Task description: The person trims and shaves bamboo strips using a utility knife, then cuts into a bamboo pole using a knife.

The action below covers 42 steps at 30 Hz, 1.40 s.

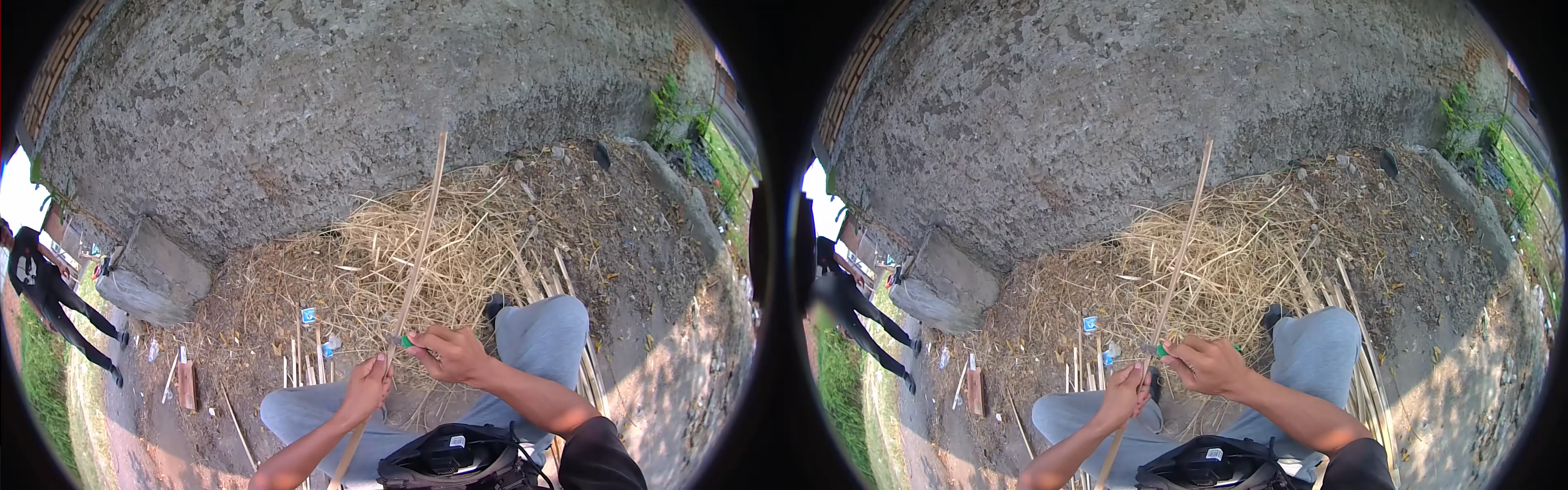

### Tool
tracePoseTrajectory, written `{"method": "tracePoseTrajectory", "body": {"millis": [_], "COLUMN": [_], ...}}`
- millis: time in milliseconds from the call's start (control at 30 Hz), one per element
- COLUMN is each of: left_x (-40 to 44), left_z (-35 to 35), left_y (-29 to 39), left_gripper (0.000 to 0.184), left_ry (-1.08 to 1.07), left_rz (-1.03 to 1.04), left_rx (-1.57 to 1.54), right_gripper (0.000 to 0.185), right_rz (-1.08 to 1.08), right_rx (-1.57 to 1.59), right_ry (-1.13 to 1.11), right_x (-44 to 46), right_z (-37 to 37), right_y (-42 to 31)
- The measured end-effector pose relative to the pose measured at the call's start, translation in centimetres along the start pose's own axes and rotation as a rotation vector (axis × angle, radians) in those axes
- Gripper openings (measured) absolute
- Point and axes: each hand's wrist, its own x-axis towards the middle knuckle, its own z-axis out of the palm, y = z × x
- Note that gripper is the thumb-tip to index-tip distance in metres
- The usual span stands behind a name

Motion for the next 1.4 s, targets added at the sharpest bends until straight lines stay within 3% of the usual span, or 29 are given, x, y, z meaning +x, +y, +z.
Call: {"method": "tracePoseTrajectory", "body": {"millis": [133, 267, 500, 600, 767, 833, 867, 933, 1033, 1100, 1167, 1200, 1267, 1300, 1367, 1400], "left_x": [0.7, -0.1, -3.2, -5.1, -8.9, -10.8, -12.2, -14.7, -16.6, -17.3, -17.4, -17.3, -16.9, -16.7, -16.6, -16.6], "left_z": [0.5, 0.5, -0.9, -2.2, -4.9, -6.5, -7.7, -9.9, -10.6, -10.7, -11.8, -12.1, -12.6, -13.2, -13.8, -10.1], "left_y": [-2.2, -2.8, -3.0, -5.0, -8.9, -12.7, -14.8, -18.1, -18.2, -16.6, -17.4, -16.9, -15.7, -15.9, -17.1, -10.0], "left_gripper": [0.04, 0.04, 0.041, 0.043, 0.038, 0.026, 0.026, 0.037, 0.04, 0.039, 0.038, 0.038, 0.032, 0.032, 0.027, 0.027], "left_ry": [0.077, 0.043, 0.068, 0.096, 0.1, 0.193, 0.188, 0.197, 0.263, 0.172, 0.129, 0.123, 0.29, 0.303, 0.108, 0.056], "left_rz": [0.087, 0.038, 0.03, 0.049, 0.029, 0.273, 0.268, -0.021, 0.109, 0.02, 0.561, 0.568, 0.964, 0.97, -0.164, -0.177], "left_rx": [0.037, 0.094, 0.203, 0.285, 0.313, 0.779, 0.787, 0.68, 0.731, 0.757, 1.3, 1.307, 1.292, 1.293, -0.091, 0.134], "right_gripper": [0.018, 0.014, 0.013, 0.015, 0.019, 0.019, 0.019, 0.02, 0.022, 0.024, 0.026, 0.026, 0.03, 0.03, 0.032, 0.033], "right_rz": [0.081, 0.177, 0.149, 0.297, 0.283, 0.369, 0.379, 0.711, 0.67, 0.676, 0.92, 0.924, 1.008, 0.996, 0.911, 0.894], "right_rx": [-0.002, 0.015, -0.083, -0.096, -0.115, -0.145, -0.142, -0.187, -0.286, -0.269, -0.346, -0.347, -0.163, -0.16, 0.038, 0.09], "right_ry": [-0.006, 0.07, 0.059, 0.162, 0.079, 0.221, 0.225, 0.14, 0.005, 0.041, 0.227, 0.237, 0.381, 0.384, 0.229, 0.181], "right_x": [0.0, 0.8, 1.4, 2.2, 1.8, 2.0, 2.3, 2.8, 1.8, 1.0, 0.6, 0.4, 1.0, 1.3, 1.0, 1.2], "right_z": [0.4, -0.2, 0.1, 0.2, 1.2, 1.2, 0.2, -1.9, -0.3, 0.3, -1.4, -1.9, -2.5, -2.0, 0.1, 0.6], "right_y": [0.2, 1.5, 2.7, 3.8, 6.1, 8.3, 9.3, 11.1, 11.4, 12.5, 15.2, 15.8, 16.5, 16.2, 14.8, 13.4]}}
